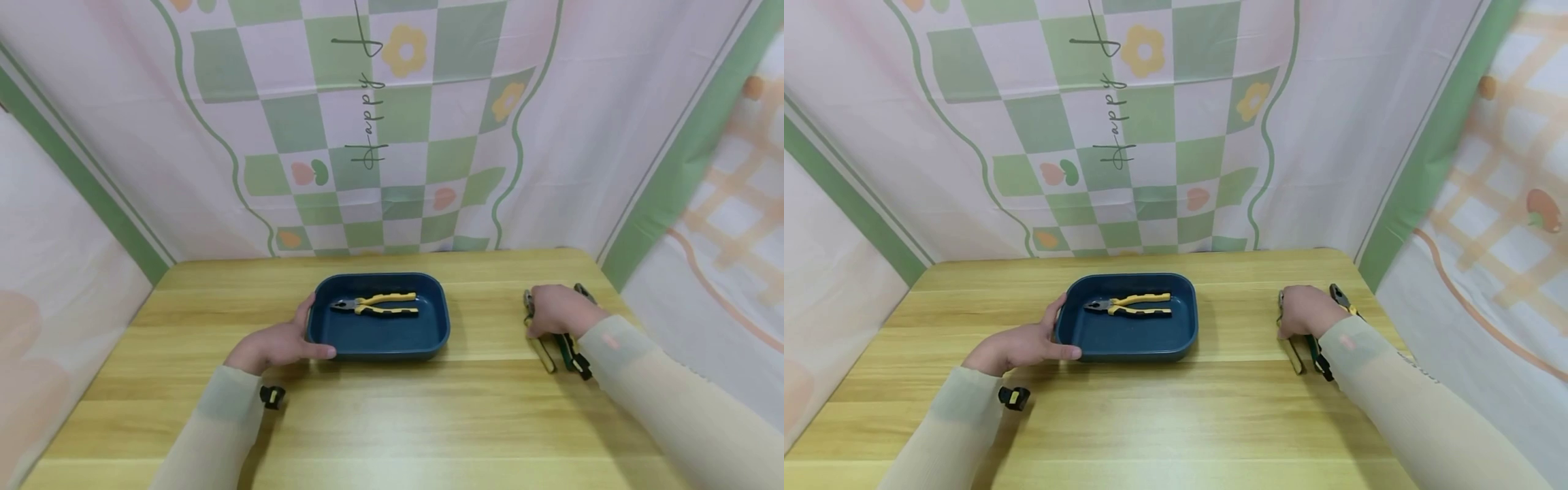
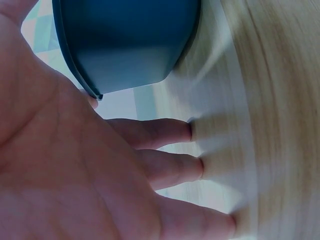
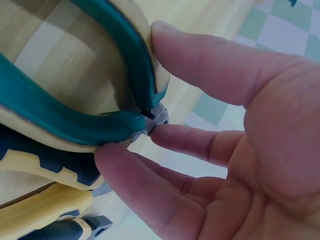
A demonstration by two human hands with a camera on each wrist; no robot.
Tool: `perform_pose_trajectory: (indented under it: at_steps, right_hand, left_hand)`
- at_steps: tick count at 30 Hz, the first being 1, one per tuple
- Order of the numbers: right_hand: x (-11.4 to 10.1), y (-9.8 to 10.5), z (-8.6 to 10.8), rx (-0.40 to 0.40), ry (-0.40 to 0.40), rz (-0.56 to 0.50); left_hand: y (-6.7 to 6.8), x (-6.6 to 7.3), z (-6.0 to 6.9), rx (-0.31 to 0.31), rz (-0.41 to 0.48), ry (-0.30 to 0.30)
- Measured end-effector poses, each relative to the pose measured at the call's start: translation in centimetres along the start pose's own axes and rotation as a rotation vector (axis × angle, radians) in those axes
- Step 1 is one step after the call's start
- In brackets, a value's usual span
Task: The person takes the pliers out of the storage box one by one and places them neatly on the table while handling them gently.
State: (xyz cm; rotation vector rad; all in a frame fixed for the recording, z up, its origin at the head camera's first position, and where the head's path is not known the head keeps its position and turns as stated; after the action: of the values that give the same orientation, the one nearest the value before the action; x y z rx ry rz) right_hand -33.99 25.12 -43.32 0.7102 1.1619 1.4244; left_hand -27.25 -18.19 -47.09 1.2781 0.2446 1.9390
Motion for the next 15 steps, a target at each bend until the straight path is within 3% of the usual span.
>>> perform_pose_trajectory:
  at_steps: [15]
  right_hand:
    - [0.28,-0.25,-0.03,0.008,-0.002,0.014]
  left_hand:
    - [0.00,0.39,0.28,0.002,-0.004,-0.021]
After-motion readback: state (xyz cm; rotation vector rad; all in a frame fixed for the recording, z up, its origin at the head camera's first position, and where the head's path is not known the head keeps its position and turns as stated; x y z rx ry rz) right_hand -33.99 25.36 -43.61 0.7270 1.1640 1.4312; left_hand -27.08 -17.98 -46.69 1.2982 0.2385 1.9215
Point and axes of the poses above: each hand's wrist, its own z-axis away from the middle knuckle, its own y-axis out of the back of the hand, x = y × z, the point moved 10 cm from there along -z, towards the middle knuckle, and after that the axes turned 1 degree about y, right-handed, at the moved point
